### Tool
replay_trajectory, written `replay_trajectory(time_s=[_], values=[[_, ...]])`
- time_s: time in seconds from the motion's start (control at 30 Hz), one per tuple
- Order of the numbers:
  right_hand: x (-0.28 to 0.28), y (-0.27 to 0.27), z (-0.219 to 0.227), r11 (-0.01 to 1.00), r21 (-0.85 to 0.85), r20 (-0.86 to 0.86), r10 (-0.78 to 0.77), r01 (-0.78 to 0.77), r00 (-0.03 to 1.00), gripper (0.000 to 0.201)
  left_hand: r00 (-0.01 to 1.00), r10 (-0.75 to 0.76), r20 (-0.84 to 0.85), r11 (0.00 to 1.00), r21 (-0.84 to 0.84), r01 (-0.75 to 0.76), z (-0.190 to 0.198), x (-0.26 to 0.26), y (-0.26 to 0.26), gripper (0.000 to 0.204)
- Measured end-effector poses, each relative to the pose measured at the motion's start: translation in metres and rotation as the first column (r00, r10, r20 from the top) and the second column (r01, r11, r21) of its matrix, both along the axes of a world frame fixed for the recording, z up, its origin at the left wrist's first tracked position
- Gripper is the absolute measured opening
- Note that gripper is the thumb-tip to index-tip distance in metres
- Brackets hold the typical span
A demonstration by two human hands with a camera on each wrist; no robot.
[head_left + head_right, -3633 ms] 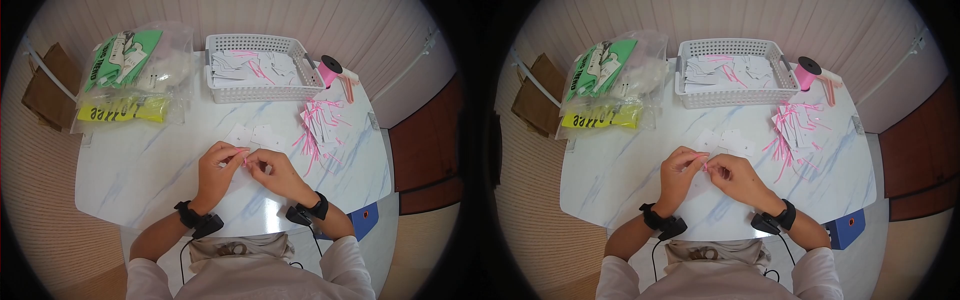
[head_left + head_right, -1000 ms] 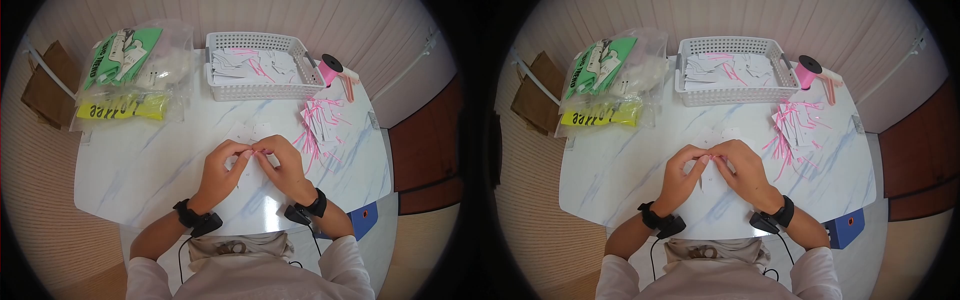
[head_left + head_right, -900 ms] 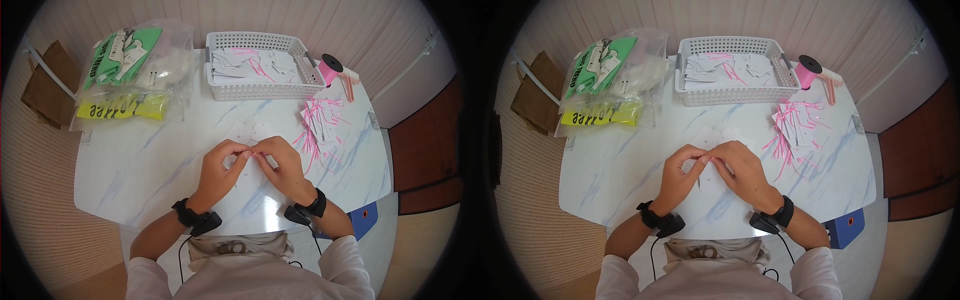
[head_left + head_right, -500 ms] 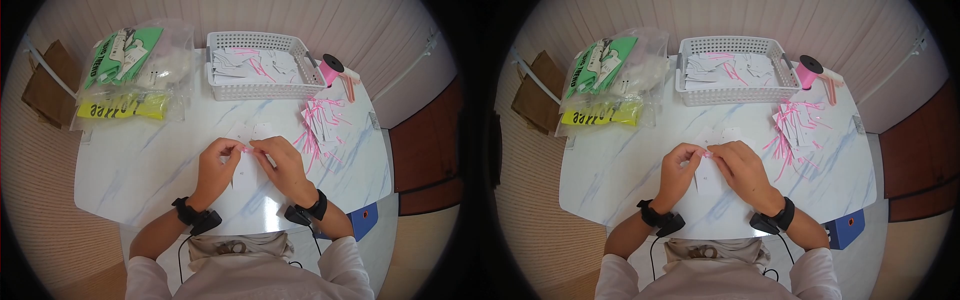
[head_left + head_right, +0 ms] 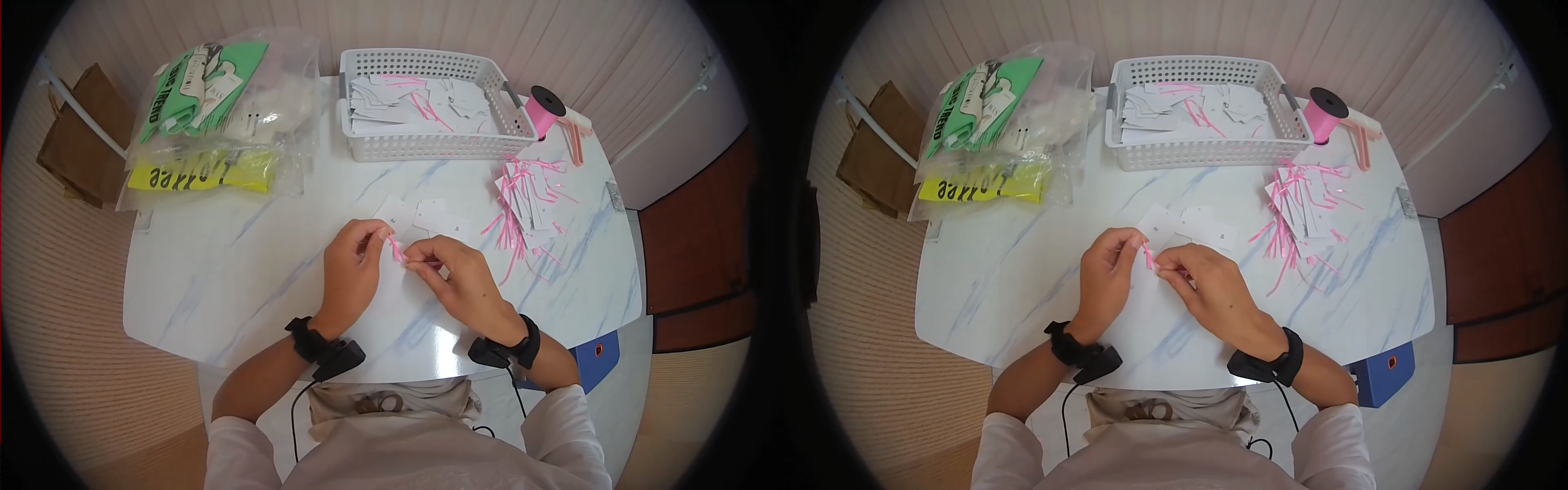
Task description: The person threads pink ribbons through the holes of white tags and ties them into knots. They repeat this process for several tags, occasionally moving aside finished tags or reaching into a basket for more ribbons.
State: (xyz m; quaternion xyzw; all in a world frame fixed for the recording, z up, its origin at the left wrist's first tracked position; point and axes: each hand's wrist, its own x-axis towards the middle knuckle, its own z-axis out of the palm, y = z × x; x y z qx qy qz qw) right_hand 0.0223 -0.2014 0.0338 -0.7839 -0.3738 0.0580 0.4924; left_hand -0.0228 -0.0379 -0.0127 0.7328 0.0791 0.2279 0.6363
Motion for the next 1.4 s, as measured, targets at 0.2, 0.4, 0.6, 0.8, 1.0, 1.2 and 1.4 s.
replay_trajectory(time_s=[0.2,0.4,0.6,0.8,1.0,1.2,1.4], values=[[0.004,-0.002,0.001,1.0,0.018,0.044,0.017,-0.018,0.999,0.017,1.0,0.011,0.015,1.0,0.018,-0.011,0.004,0.0,-0.001,0.01],[0.014,-0.001,-0.001,0.996,-0.002,0.314,-0.082,0.087,0.946,0.017,0.976,-0.183,-0.114,0.981,-0.079,0.175,0.011,-0.002,0.004,0.014],[0.021,-0.003,-0.008,0.985,0.025,0.368,-0.166,0.169,0.915,0.013,0.922,-0.374,-0.097,0.926,0.006,0.376,0.012,-0.002,0.002,0.012],[0.021,-0.003,-0.007,0.991,0.02,0.419,-0.132,0.136,0.898,0.01,0.929,-0.337,-0.154,0.932,0.09,0.352,0.019,-0.006,0.001,0.009],[0.018,-0.004,-0.006,0.992,0.091,0.456,-0.123,0.091,0.881,0.01,0.922,-0.365,-0.13,0.929,-0.108,0.353,0.017,-0.006,-0.002,0.01],[0.017,-0.003,-0.01,0.984,0.158,0.51,-0.151,0.08,0.847,0.012,0.904,-0.395,-0.165,0.918,-0.043,0.393,0.027,-0.009,-0.003,0.01],[0.015,0.003,-0.016,0.969,0.192,0.23,-0.196,0.153,0.953,0.024,0.948,-0.305,-0.085,0.928,-0.249,0.277,0.015,-0.006,0.001,0.012]])
